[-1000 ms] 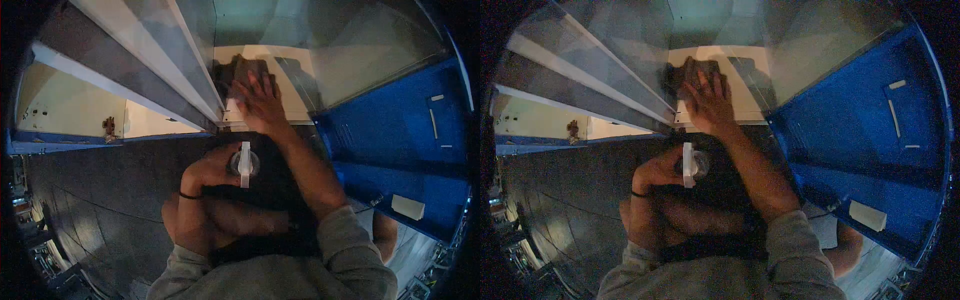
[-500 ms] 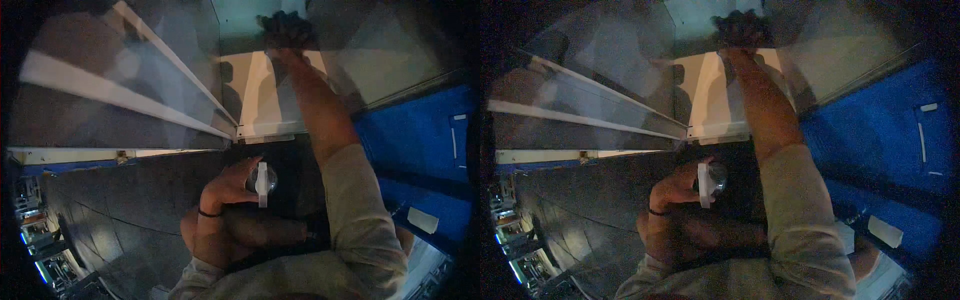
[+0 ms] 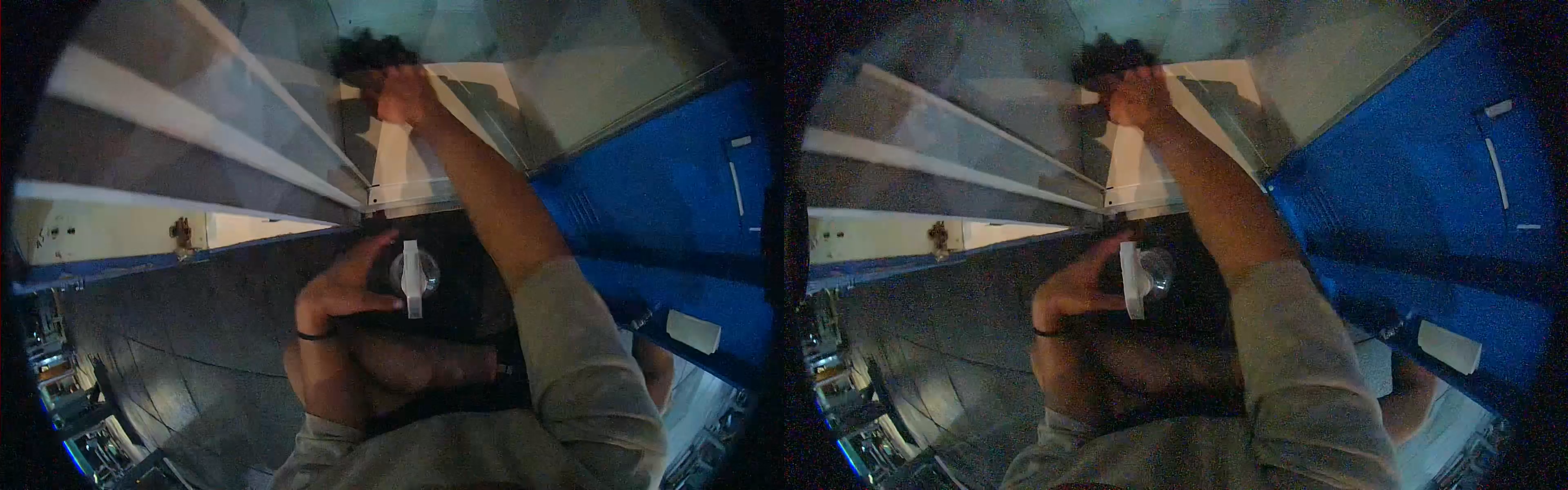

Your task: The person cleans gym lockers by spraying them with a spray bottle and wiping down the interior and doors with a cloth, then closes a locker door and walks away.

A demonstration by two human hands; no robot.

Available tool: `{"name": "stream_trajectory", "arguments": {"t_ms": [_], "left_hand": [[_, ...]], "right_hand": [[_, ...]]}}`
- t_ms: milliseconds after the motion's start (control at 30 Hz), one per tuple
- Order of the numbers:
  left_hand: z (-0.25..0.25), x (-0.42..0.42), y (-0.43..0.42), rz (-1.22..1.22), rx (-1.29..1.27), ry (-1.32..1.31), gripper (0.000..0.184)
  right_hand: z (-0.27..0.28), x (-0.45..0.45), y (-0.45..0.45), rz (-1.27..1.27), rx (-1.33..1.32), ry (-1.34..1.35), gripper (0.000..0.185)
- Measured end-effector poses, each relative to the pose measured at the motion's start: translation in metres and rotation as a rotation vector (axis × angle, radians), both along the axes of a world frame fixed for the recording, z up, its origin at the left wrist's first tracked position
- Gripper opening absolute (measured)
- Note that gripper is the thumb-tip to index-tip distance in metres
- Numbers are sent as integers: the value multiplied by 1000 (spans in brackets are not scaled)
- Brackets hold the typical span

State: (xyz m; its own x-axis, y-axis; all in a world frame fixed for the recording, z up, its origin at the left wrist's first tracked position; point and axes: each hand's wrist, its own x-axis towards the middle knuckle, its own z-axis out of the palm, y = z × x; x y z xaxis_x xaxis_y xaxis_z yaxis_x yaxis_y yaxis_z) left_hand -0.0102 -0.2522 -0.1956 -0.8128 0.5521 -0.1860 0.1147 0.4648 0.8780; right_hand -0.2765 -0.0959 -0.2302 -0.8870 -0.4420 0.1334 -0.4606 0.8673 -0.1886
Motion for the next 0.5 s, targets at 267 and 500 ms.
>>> {"name": "stream_trajectory", "arguments": {"t_ms": [267, 500], "left_hand": [[18, 43, -41, 636, -368, -115, 59], [-54, 19, -31, 403, -132, -127, 40]], "right_hand": [[18, 18, 79, -323, 127, 130, 47], [-5, -40, 2, -166, -49, 180, 48]]}}
